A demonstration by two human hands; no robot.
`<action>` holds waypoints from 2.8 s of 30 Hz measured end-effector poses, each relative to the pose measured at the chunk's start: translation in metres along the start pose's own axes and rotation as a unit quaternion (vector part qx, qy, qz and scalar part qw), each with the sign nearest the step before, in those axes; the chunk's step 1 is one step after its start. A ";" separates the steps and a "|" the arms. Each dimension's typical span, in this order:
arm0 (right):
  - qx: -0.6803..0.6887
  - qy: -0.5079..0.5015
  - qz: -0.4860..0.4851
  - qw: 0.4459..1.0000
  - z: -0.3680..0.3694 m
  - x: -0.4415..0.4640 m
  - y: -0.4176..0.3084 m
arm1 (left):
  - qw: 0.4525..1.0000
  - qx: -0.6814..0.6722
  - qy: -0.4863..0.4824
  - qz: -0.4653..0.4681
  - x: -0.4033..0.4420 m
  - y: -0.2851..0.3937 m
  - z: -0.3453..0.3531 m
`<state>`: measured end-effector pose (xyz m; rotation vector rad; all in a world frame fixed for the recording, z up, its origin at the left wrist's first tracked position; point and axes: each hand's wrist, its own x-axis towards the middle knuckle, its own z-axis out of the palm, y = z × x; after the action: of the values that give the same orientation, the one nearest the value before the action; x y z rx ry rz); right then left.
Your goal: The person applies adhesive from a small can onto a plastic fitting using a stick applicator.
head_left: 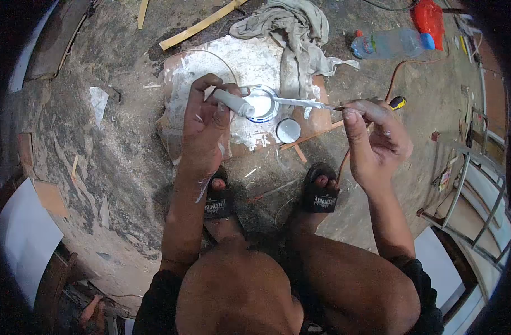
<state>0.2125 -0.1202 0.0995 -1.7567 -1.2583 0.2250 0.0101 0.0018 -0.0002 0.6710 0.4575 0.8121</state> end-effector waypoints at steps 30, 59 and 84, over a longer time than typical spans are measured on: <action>-0.092 -0.048 -0.042 0.994 -0.004 -0.001 -0.003 | 0.580 0.704 -0.197 0.359 0.031 0.082 0.037; 0.072 0.016 0.058 0.996 -0.020 -0.003 -0.019 | 0.998 0.025 0.002 0.054 -0.016 -0.003 0.017; 0.213 0.031 0.232 0.949 0.003 -0.006 -0.029 | 0.935 0.278 -0.023 0.221 -0.009 0.011 0.010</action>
<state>0.1889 -0.1223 0.1175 -1.6320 -0.6669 0.6561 0.0054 -0.0036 0.0157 1.3500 0.5068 1.0983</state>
